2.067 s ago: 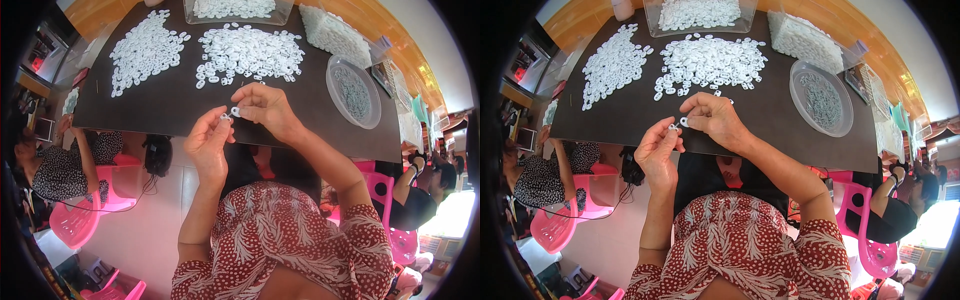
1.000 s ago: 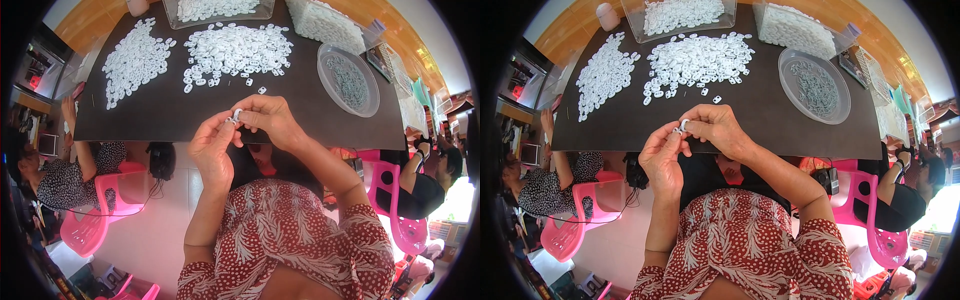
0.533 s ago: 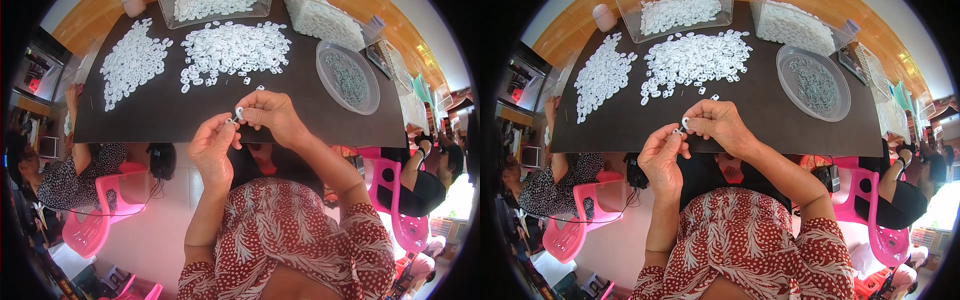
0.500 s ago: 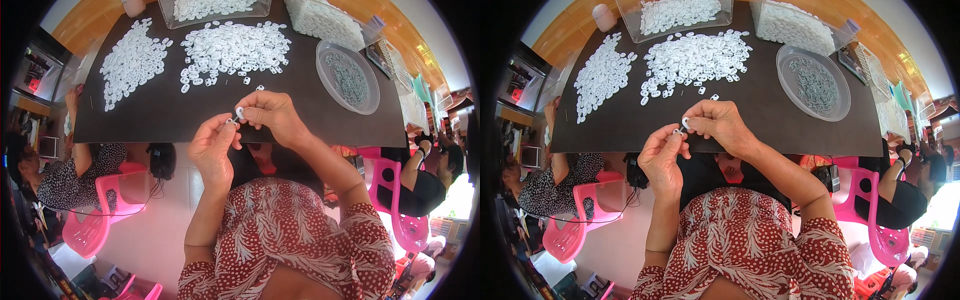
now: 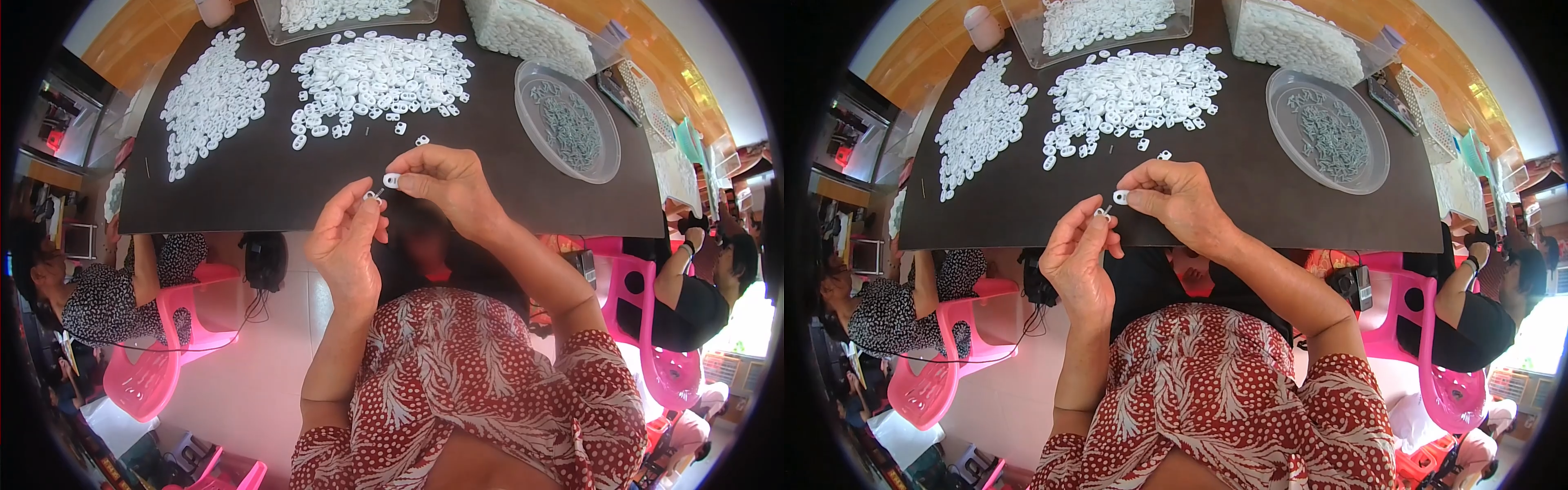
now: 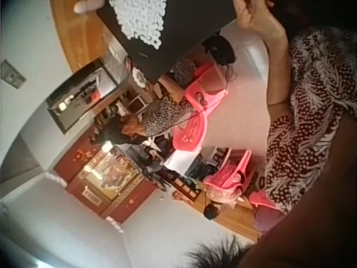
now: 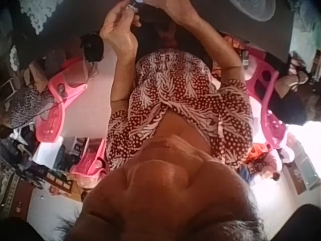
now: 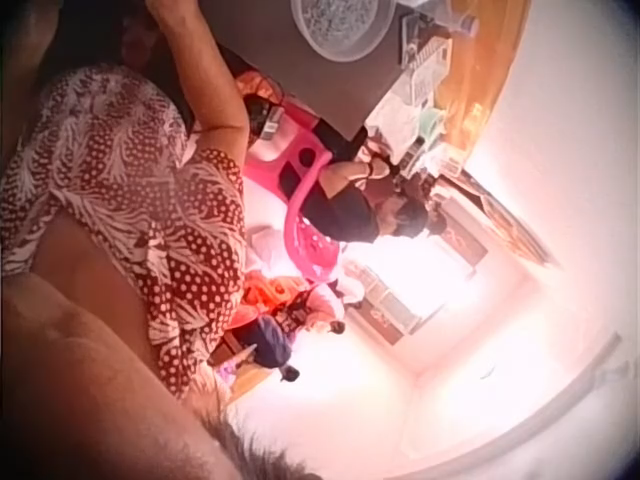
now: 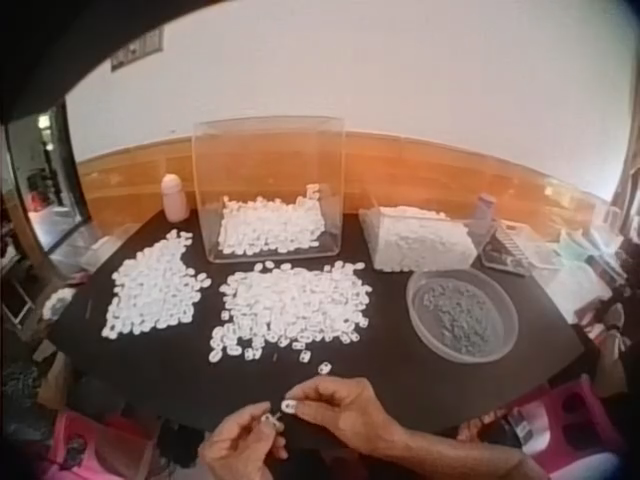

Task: Assembling small white plastic clips with tiny grey inserts at a workbench.

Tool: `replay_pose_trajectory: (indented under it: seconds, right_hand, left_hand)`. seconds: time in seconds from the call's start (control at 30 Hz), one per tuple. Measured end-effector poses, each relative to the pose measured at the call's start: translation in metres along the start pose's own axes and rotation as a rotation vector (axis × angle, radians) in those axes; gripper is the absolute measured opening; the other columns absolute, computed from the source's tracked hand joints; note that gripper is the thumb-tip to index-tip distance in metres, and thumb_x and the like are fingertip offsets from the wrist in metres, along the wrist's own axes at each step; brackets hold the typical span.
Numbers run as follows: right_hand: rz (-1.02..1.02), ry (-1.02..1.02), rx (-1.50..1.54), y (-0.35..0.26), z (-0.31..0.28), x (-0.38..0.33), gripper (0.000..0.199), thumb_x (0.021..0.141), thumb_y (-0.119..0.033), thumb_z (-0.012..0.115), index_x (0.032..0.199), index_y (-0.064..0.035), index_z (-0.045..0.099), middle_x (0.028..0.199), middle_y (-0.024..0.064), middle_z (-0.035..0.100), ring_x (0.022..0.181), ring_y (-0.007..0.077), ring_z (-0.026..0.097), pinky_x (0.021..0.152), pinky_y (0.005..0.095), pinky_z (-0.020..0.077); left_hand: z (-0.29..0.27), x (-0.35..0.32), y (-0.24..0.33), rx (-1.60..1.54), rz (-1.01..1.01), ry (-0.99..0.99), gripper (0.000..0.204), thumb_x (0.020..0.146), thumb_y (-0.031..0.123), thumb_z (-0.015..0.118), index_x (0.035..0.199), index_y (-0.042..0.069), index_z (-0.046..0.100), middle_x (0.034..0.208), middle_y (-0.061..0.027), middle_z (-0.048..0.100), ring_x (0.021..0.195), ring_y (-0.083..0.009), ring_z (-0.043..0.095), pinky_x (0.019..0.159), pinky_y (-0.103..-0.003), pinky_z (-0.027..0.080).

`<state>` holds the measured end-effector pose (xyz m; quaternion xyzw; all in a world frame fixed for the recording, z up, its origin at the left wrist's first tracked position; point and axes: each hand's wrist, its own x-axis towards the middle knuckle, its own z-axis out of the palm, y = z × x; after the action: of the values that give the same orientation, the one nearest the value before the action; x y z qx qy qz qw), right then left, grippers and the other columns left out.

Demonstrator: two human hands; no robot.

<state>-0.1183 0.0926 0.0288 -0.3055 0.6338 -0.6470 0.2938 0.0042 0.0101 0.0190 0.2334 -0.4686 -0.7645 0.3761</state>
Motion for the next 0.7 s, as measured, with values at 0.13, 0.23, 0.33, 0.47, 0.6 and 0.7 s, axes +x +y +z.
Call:
replay_pose_trajectory:
  seconds: [0.13,0.23,0.33,0.47,0.6,0.7]
  right_hand:
    - [-0.017,-0.091,-0.132,0.003,-0.005,0.000,0.011,0.086,-0.003,0.059,0.094,0.0031,0.062,0.083,0.0016,0.063,0.078,0.0064,0.057,0.069,0.0219,0.0471]
    - [-0.010,-0.068,-0.147,-0.004,0.000,-0.001,0.007,0.081,-0.001,0.060,0.087,0.0020,0.062,0.071,0.0013,0.060,0.067,0.0059,0.053,0.062,0.0231,0.0433]
    - [-0.066,-0.063,-0.114,0.005,-0.001,0.001,0.008,0.082,-0.001,0.059,0.088,0.0025,0.062,0.071,0.0017,0.060,0.068,0.0061,0.053,0.062,0.0226,0.0437]
    - [-0.075,-0.012,-0.105,0.003,0.001,0.002,0.007,0.082,-0.001,0.059,0.088,0.0022,0.062,0.072,0.0020,0.060,0.067,0.0058,0.053,0.060,0.0220,0.0434]
    - [0.025,-0.058,-0.035,-0.007,0.000,0.000,0.007,0.082,0.000,0.060,0.088,0.0012,0.062,0.073,0.0009,0.060,0.067,0.0046,0.054,0.059,0.0212,0.0437]
    - [0.041,-0.080,-0.045,-0.006,-0.002,0.001,0.007,0.081,0.000,0.060,0.087,0.0010,0.062,0.072,-0.0004,0.060,0.067,0.0039,0.053,0.059,0.0209,0.0433]
  left_hand:
    - [-0.003,0.000,0.000,-0.001,-0.021,-0.058,0.020,0.084,-0.002,0.060,0.104,-0.006,0.062,0.083,-0.0074,0.061,0.065,-0.0101,0.057,0.052,-0.020,0.045]
    - [-0.005,-0.003,-0.004,0.045,-0.046,-0.076,0.018,0.085,-0.001,0.060,0.102,-0.005,0.064,0.084,-0.0068,0.060,0.066,-0.0093,0.056,0.052,-0.019,0.044]
    - [-0.007,-0.004,-0.003,0.074,-0.050,-0.099,0.018,0.085,-0.001,0.060,0.102,-0.005,0.064,0.085,-0.0061,0.059,0.067,-0.0086,0.056,0.053,-0.019,0.044]
    - [-0.008,-0.007,-0.002,0.068,-0.075,-0.117,0.019,0.085,-0.001,0.060,0.103,-0.005,0.064,0.085,-0.0061,0.058,0.067,-0.0086,0.056,0.054,-0.019,0.044]
    - [-0.008,-0.008,-0.001,0.061,-0.069,-0.131,0.020,0.085,0.000,0.060,0.104,-0.005,0.064,0.085,-0.0063,0.058,0.067,-0.0088,0.057,0.054,-0.019,0.044]
    - [-0.010,-0.007,0.000,0.049,-0.060,-0.116,0.020,0.085,0.000,0.061,0.104,-0.005,0.063,0.085,-0.0076,0.061,0.066,-0.0089,0.057,0.053,-0.019,0.045]
